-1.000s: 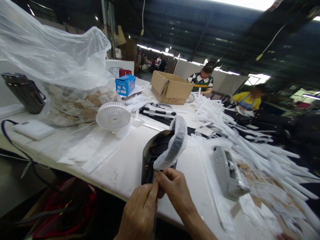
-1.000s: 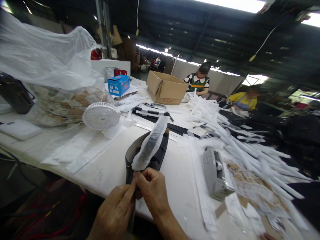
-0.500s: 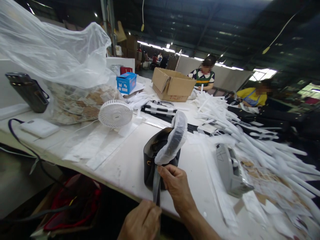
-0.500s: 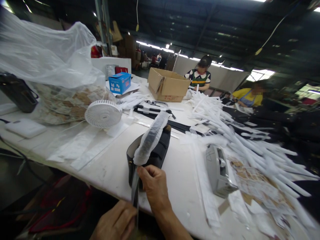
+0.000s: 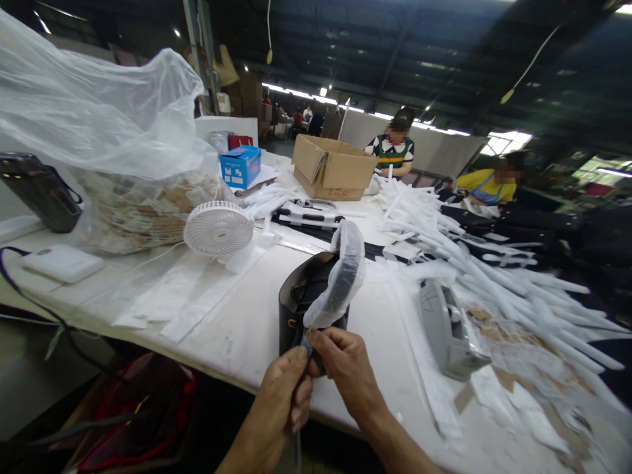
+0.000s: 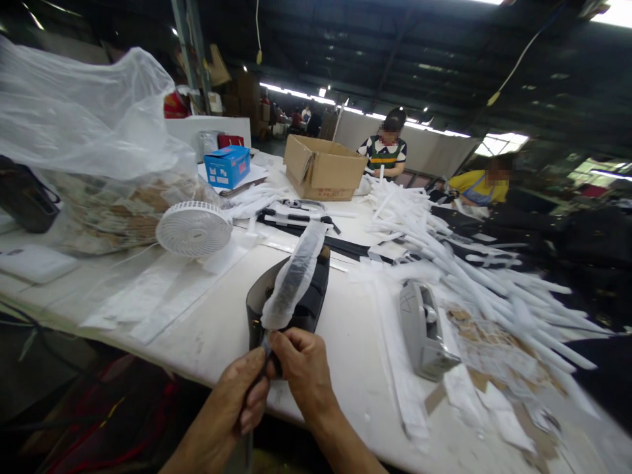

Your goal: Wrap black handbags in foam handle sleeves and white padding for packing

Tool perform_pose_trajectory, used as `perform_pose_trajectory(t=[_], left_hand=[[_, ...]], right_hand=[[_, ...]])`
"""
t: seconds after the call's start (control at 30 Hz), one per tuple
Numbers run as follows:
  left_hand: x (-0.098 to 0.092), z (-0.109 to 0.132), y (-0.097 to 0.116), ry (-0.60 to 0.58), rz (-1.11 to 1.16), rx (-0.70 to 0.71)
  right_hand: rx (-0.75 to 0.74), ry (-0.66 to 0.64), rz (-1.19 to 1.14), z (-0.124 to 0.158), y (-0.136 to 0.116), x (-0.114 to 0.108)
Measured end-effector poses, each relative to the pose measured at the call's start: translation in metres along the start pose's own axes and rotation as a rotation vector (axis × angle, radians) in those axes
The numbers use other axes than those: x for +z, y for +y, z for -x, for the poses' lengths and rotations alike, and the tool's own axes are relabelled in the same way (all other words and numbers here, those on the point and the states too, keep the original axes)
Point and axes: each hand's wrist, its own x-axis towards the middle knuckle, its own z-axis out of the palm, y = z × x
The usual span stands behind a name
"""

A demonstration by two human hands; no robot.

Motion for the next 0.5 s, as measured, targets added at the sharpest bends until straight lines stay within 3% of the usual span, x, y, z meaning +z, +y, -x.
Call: perform_pose_trajectory(t=[0.17, 0.27, 0.37, 0.5], left_hand=[[-0.005, -0.008, -0.007, 0.102, -0.146, 0.086], [-0.010, -0.015, -0.015, 0.174, -0.174, 0.114], [-0.010, -0.020, -0.021, 0.226, -0.151, 0.140], [-0.004, -0.019, -0.021, 0.296, -0.086, 0.166]], right_hand=[[0.001, -0.013, 0.045, 0.000, -0.003, -0.002], [0.016, -0.006, 0.112, 0.004, -0.007, -0.023], [-0.039, 0.208, 0.190, 0.009, -0.010, -0.080], [-0.129, 0.703, 0.263, 0.015, -0.004, -0.197]])
